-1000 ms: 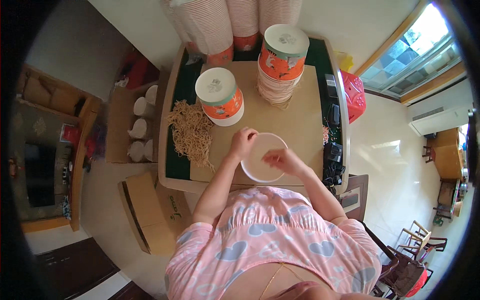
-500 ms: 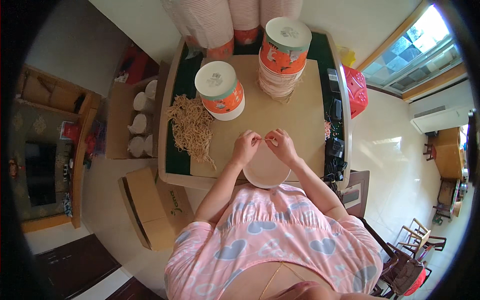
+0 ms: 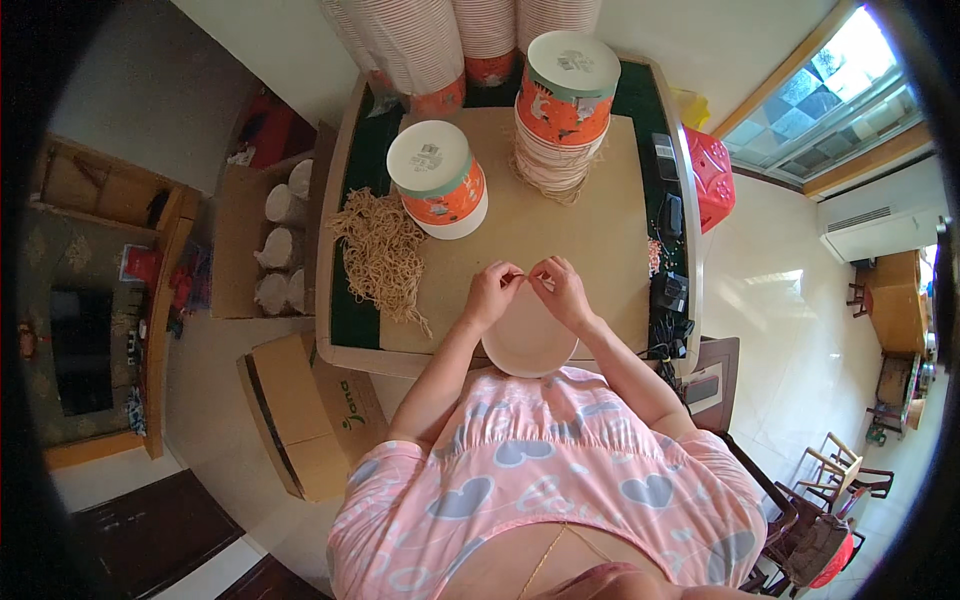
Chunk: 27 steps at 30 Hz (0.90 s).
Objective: Manually inspect and stack paper cups on a manufacturing workbench.
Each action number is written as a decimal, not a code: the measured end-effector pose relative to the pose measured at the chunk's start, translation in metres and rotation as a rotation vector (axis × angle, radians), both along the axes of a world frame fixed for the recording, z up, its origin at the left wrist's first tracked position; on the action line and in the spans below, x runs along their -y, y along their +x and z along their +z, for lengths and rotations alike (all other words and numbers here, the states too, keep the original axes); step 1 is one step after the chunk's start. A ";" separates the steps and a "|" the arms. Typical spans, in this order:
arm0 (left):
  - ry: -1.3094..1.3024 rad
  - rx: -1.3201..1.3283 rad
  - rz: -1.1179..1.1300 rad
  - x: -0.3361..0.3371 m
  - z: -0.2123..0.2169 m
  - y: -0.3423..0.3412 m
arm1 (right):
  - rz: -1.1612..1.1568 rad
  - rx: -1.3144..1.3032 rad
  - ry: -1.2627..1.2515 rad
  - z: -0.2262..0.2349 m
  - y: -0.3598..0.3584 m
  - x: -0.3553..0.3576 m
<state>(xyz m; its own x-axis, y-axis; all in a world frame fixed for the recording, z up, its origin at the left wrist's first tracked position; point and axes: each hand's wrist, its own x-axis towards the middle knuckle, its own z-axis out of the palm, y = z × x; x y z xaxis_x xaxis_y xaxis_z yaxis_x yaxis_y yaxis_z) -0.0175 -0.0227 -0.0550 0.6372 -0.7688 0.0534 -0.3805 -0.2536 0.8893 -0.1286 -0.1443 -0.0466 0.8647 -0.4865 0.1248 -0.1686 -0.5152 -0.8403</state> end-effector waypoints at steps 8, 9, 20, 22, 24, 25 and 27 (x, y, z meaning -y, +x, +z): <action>-0.002 0.165 0.094 -0.003 -0.001 0.001 | 0.019 0.004 0.039 -0.006 0.001 0.002; -0.002 0.163 0.093 -0.003 0.003 0.001 | 0.015 0.005 0.060 -0.006 0.002 0.002; 0.007 0.382 0.034 0.001 0.008 -0.007 | 0.026 0.036 0.009 -0.007 0.001 0.002; 0.013 0.388 0.030 0.002 0.008 -0.006 | 0.031 0.038 -0.003 -0.007 0.001 0.003; 0.019 0.393 0.028 0.001 0.006 -0.006 | 0.041 0.049 -0.008 -0.006 0.001 0.002; 0.021 0.361 0.049 0.000 0.004 -0.005 | 0.042 0.048 -0.007 -0.005 0.001 0.002; 0.023 0.328 0.069 -0.001 0.002 -0.005 | 0.046 0.024 -0.017 -0.003 0.001 0.002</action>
<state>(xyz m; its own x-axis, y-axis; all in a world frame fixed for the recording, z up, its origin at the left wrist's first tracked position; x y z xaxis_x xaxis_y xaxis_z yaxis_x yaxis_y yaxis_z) -0.0222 -0.0221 -0.0529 0.6393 -0.7282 0.2472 -0.6268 -0.3071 0.7162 -0.1277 -0.1461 -0.0497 0.8827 -0.4441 0.1534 -0.1247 -0.5362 -0.8348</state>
